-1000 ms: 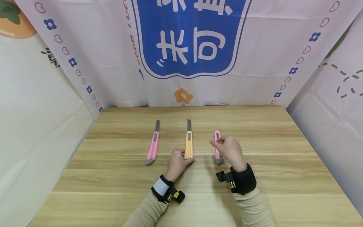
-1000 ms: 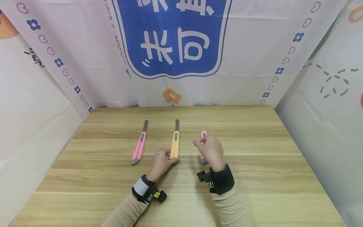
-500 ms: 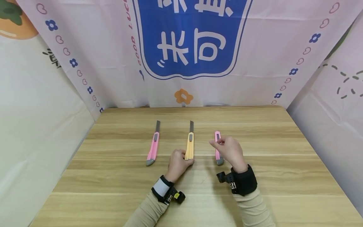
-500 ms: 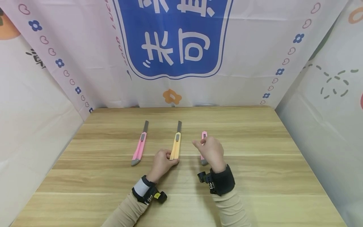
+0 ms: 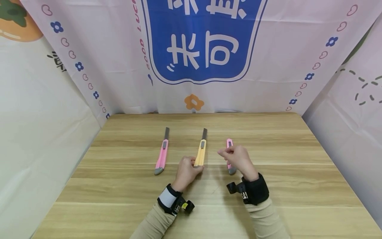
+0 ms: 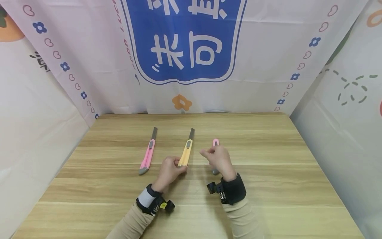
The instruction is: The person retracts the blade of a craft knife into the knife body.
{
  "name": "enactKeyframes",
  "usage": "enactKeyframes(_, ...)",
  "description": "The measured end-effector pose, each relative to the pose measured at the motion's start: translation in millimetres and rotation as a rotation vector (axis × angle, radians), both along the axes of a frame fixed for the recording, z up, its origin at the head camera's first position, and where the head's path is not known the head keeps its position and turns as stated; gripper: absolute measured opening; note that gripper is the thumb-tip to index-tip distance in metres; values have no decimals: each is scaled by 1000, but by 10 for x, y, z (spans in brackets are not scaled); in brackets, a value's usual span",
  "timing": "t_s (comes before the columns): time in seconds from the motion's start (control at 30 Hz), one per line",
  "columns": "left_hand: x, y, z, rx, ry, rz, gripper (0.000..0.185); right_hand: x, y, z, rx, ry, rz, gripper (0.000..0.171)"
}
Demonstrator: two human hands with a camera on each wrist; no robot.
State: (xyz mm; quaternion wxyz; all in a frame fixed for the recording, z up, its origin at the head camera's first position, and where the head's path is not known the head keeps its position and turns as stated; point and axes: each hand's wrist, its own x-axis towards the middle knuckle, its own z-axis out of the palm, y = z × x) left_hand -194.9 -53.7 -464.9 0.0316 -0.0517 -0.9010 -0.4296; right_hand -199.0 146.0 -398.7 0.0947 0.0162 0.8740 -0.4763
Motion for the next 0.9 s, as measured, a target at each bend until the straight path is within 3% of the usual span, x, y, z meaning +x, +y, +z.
enactKeyframes(0.23, 25, -5, 130, -1, 10, -41, 32, -137, -134, -287, -286, -193, 80, 41)
enactKeyframes(0.4, 60, 9, 193, -27, 5, -33, 35, -183, -280, -459, -488, -278, 66, 37)
enactKeyframes(0.53, 74, 20, 208, -34, 28, -27, 32, -190, -381, -533, -603, -291, -5, 36)
enactKeyframes(0.7, 82, 30, 225, -29, 38, -24, 30, -198, -443, -582, -686, -312, -105, 35)
enactKeyframes(0.9, 109, 42, 255, -28, 47, -35, 32, -197, -458, -576, -684, -326, -149, 35)
